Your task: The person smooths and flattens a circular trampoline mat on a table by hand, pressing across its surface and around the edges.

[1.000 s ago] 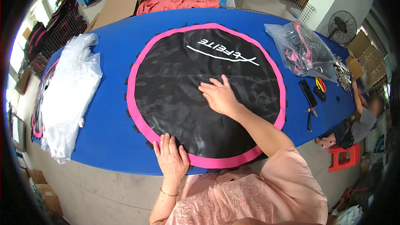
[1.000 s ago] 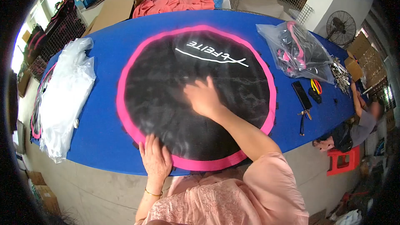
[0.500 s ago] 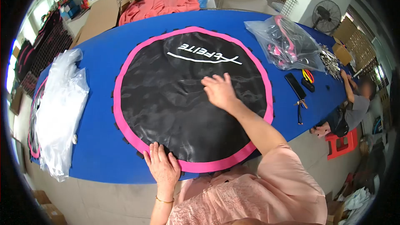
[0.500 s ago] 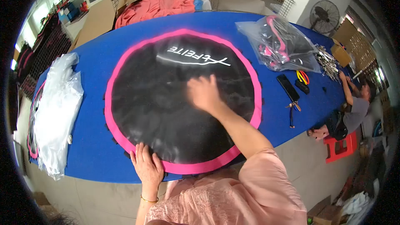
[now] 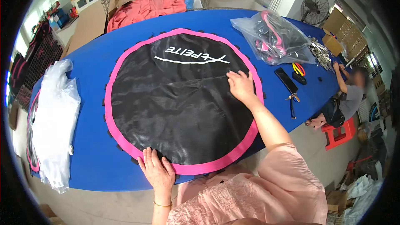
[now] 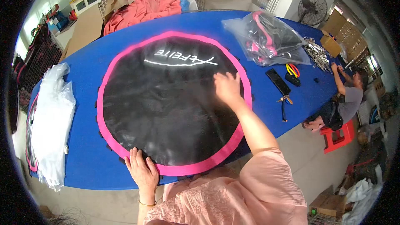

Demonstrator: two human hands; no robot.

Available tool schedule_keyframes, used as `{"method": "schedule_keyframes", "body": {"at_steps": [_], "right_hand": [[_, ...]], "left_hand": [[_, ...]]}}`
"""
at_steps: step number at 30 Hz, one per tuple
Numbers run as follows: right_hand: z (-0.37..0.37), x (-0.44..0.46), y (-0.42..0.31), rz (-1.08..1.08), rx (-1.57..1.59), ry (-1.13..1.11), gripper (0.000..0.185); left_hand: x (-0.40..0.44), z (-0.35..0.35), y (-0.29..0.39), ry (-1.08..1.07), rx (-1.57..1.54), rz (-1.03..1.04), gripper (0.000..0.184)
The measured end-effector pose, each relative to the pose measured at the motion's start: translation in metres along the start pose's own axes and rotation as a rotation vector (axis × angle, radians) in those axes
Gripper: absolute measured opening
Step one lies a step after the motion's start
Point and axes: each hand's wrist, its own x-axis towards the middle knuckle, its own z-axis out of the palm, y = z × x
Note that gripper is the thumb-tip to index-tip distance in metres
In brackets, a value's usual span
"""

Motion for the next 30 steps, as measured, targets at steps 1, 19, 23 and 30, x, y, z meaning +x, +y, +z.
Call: {"method": "schedule_keyframes", "body": {"at_steps": [1,19,23,30], "right_hand": [[0.001,0.001,0.01,0.03,0.03,-0.015,0.035],[0.001,-0.001,-0.006,-0.011,-0.042,-0.045,0.037],[0.006,0.0,0.037,0.129,-0.055,-0.013,0.037],[0.0,0.0,0.005,0.069,-0.054,-0.071,0.038]], "left_hand": [[0.0,0.0,0.0,0.001,0.004,-0.001,0.04],[0.001,0.001,0.0,0.025,0.019,0.01,0.04],[0.002,-0.001,0.001,0.015,0.009,0.011,0.04],[0.002,0.0,0.0,0.023,0.014,0.018,0.04]]}}
